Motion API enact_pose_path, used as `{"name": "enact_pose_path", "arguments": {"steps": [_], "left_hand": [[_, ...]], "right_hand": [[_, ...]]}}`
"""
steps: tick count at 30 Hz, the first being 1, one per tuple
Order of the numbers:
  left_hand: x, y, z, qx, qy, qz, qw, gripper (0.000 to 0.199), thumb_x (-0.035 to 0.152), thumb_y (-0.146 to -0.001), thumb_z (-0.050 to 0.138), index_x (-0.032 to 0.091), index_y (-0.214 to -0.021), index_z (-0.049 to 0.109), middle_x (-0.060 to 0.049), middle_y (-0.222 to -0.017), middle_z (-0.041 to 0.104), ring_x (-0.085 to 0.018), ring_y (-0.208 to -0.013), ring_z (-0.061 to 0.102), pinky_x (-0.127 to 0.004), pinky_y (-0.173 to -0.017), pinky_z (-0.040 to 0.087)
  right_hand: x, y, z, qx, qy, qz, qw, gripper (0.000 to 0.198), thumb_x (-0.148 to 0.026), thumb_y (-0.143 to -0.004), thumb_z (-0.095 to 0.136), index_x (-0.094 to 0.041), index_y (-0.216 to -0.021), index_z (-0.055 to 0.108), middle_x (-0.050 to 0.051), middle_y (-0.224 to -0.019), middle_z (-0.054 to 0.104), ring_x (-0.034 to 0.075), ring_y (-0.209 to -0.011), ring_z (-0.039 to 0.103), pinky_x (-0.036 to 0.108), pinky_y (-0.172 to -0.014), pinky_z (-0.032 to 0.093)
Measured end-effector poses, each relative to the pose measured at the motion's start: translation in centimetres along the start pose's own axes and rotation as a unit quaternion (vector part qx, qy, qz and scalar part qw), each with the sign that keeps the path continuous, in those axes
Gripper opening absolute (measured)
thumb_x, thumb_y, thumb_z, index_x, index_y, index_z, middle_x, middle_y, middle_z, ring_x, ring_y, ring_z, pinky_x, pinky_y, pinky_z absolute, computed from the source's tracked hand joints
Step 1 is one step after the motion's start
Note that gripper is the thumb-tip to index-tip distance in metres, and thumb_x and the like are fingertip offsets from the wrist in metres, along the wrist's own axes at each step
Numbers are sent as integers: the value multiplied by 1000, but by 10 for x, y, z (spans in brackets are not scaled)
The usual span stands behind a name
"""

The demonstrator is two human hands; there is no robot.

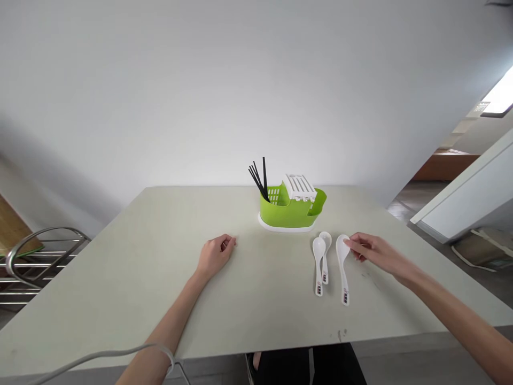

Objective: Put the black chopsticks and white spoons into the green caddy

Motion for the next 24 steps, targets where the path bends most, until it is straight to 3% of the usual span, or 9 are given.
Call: {"name": "enact_pose_path", "arguments": {"steps": [4, 8, 11, 15, 19, 24], "left_hand": [[0, 1, 0, -2, -16, 4, 1000, 39, 51, -99, 47, 23, -80, 67, 1, -70, 65, -16, -63, 52, -29, -63, 36], [-2, -1, 1, 2, -21, 3, 1000, 40, 52, -99, 47, 23, -80, 67, 1, -69, 64, -16, -62, 50, -29, -62, 36], [-2, -4, 1, 3, -14, 2, 1000, 41, 53, -98, 47, 23, -80, 67, 2, -68, 62, -15, -61, 47, -29, -62, 36], [-2, -5, 0, 5, -5, -9, 1000, 41, 53, -97, 48, 23, -79, 67, 2, -66, 60, -15, -60, 47, -29, -61, 35], [-1, -6, -1, -1, 8, -6, 1000, 41, 53, -98, 47, 23, -77, 66, 2, -65, 58, -15, -60, 46, -28, -61, 35], [-3, -6, -1, -6, 7, -2, 1000, 41, 53, -98, 47, 23, -79, 67, 2, -65, 60, -15, -59, 47, -28, -59, 34]], "right_hand": [[-78, 1, -15, 10, -30, -57, 998, 53, -75, -93, 60, -23, -81, 64, 4, -72, 71, 19, -69, 65, 34, -72, 53], [-161, -6, -25, 128, 2, -128, 983, 44, -67, -96, 61, -24, -87, 62, 4, -76, 75, 18, -62, 67, 33, -64, 53], [-202, -18, -24, 207, 30, -165, 964, 36, -58, -98, 62, -25, -86, 59, 5, -87, 79, 19, -57, 70, 32, -56, 51], [-234, -42, -21, 280, 99, -233, 926, 32, -54, -103, 55, -26, -88, 57, 5, -87, 81, 19, -53, 69, 33, -58, 48], [-253, -65, -10, 325, 227, -276, 876, 29, -45, -108, 46, -23, -98, 61, 5, -84, 80, 23, -62, 71, 34, -65, 44], [-260, -79, 39, 263, 405, -283, 829, 31, -36, -109, 40, -19, -104, 66, 8, -81, 79, 23, -63, 67, 30, -58, 27]]}}
Point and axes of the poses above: each hand's wrist, its own y-axis away from the middle knuckle, its own z-axis out of the palm, x = y × z, the point moved 6 cm from there along -y, towards the middle knuckle
